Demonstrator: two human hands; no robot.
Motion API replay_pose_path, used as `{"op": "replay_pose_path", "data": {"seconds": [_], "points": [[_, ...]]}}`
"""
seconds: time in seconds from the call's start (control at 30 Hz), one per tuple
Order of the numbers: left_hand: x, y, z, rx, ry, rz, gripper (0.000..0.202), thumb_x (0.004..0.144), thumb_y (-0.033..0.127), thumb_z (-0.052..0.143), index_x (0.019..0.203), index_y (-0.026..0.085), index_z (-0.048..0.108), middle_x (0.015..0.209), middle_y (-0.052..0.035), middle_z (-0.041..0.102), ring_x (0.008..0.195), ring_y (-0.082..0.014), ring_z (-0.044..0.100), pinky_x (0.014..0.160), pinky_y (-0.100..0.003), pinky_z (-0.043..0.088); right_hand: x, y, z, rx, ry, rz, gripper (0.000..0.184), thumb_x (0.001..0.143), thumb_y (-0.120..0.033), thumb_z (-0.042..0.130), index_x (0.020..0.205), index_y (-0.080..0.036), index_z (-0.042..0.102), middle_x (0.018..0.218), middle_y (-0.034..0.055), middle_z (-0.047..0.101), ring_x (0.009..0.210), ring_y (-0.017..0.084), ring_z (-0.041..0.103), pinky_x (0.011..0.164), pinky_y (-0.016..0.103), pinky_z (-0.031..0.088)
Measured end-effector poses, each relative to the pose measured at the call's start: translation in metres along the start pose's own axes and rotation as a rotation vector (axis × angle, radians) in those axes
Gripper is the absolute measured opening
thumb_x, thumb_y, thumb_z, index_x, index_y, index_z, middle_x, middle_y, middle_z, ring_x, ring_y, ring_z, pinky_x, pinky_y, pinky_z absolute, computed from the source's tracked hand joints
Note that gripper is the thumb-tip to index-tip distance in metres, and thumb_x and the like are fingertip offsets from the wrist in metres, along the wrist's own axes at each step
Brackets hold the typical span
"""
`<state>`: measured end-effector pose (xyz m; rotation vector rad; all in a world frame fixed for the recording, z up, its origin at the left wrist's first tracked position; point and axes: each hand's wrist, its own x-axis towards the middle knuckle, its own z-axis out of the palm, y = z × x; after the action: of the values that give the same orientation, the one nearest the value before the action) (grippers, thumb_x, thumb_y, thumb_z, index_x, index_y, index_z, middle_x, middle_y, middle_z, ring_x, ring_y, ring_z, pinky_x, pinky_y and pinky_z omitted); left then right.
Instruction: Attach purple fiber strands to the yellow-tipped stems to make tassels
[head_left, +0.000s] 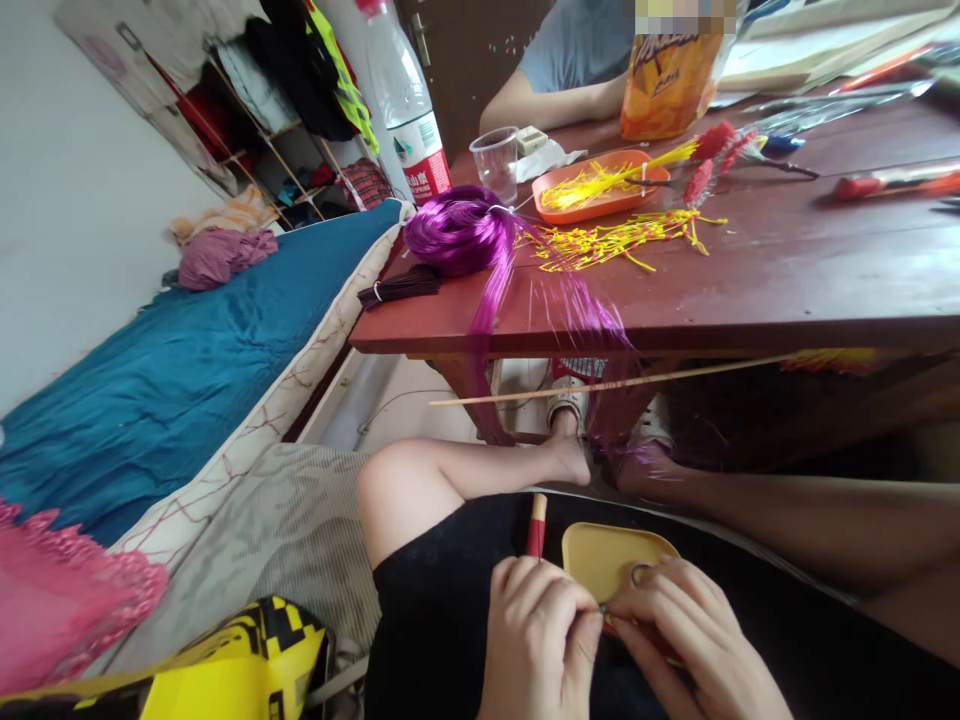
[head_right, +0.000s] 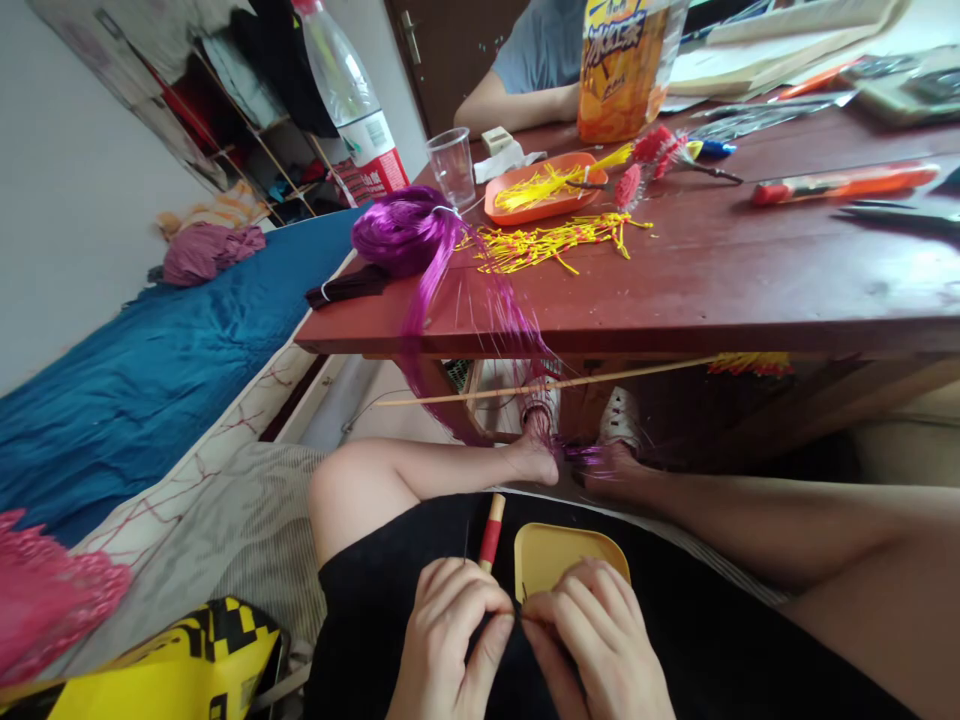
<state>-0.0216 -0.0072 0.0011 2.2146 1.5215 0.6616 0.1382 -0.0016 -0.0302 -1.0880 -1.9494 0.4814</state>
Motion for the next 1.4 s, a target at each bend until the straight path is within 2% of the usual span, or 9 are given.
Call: {"op": "replay_pose_path", "data": {"seconds": [0.07,0.17,0.37,0.53,0.63,0.8,1.0,1.17,1.4], "points": [[0.0,0.0,0.0,0.006,0.006,0.004,0.018,0.086,0.018,0.043,0.07,0.019,0.052,0.066,-0.002,0.06,0.067,-0.0164,0.055,0.068,-0.03,0.039,-0.002,0.002,-0.001,-0.043,0.007,-0.013,0.003,0.082,-0.022,0.052,0.083,-0.022,0.055,0.068,0.0014,0.062,0.067,0.019,0.06,0.065,0.031,0.05],[-0.002,-0.001,0.001,0.0,-0.001,-0.003,0.018,0.086,0.018,0.044,0.07,0.019,0.052,0.067,-0.002,0.061,0.068,-0.0166,0.056,0.069,-0.03,0.039,-0.006,0.007,-0.002,-0.101,0.002,-0.03,0.008,0.081,-0.024,0.055,0.089,-0.022,0.056,0.073,0.0023,0.065,0.074,0.02,0.061,0.068,0.03,0.051],[-0.005,-0.002,0.003,0.001,-0.059,-0.001,0.016,0.087,0.018,0.043,0.073,0.019,0.051,0.069,-0.0029,0.06,0.07,-0.0174,0.055,0.07,-0.032,0.038,0.004,-0.002,-0.001,-0.033,0.001,-0.05,0.007,0.082,-0.018,0.05,0.081,-0.022,0.055,0.064,-0.0007,0.063,0.064,0.018,0.061,0.065,0.03,0.05],[-0.005,-0.003,0.003,0.002,-0.035,-0.001,0.018,0.087,0.019,0.041,0.073,0.02,0.051,0.069,-0.0028,0.06,0.069,-0.017,0.054,0.07,-0.032,0.038,-0.005,0.002,0.002,-0.05,0.062,-0.008,0.008,0.081,-0.023,0.055,0.088,-0.023,0.057,0.072,0.0016,0.066,0.072,0.02,0.062,0.069,0.031,0.05],[-0.004,-0.003,0.003,0.004,-0.051,-0.012,0.017,0.087,0.019,0.042,0.073,0.02,0.051,0.069,-0.0023,0.06,0.07,-0.0167,0.054,0.071,-0.032,0.038,-0.007,0.002,0.002,-0.009,0.028,0.043,0.006,0.083,-0.02,0.052,0.085,-0.023,0.056,0.071,0.0007,0.065,0.073,0.019,0.061,0.073,0.032,0.049],[-0.003,-0.002,0.002,0.003,-0.036,0.009,0.015,0.085,0.017,0.045,0.072,0.019,0.051,0.068,-0.0018,0.06,0.067,-0.016,0.054,0.07,-0.03,0.037,0.005,-0.005,0.0,0.0,0.003,-0.047,0.008,0.082,-0.016,0.051,0.078,-0.022,0.055,0.063,-0.0007,0.062,0.064,0.017,0.06,0.066,0.029,0.05],[-0.005,-0.003,0.004,0.006,-0.032,-0.002,0.016,0.085,0.017,0.045,0.071,0.019,0.051,0.067,-0.0013,0.059,0.067,-0.0158,0.054,0.069,-0.03,0.037,-0.002,0.002,-0.001,-0.078,0.073,-0.036,0.007,0.081,-0.022,0.054,0.088,-0.02,0.056,0.072,0.0031,0.065,0.071,0.019,0.061,0.067,0.03,0.051],[-0.005,-0.002,0.004,0.022,-0.028,0.004,0.015,0.084,0.016,0.047,0.07,0.019,0.052,0.065,-0.0005,0.059,0.066,-0.0154,0.054,0.069,-0.029,0.038,0.004,-0.002,-0.001,-0.036,-0.007,-0.045,0.007,0.081,-0.016,0.051,0.078,-0.022,0.054,0.065,-0.0001,0.063,0.066,0.017,0.06,0.068,0.029,0.05],[-0.006,-0.002,0.005,0.015,-0.018,0.011,0.016,0.085,0.015,0.043,0.072,0.019,0.05,0.067,-0.0012,0.058,0.068,-0.0161,0.054,0.07,-0.03,0.037,0.009,-0.006,-0.001,-0.029,0.02,-0.076,0.011,0.083,-0.014,0.047,0.081,-0.021,0.055,0.064,-0.0004,0.062,0.064,0.016,0.059,0.07,0.029,0.046]]}}
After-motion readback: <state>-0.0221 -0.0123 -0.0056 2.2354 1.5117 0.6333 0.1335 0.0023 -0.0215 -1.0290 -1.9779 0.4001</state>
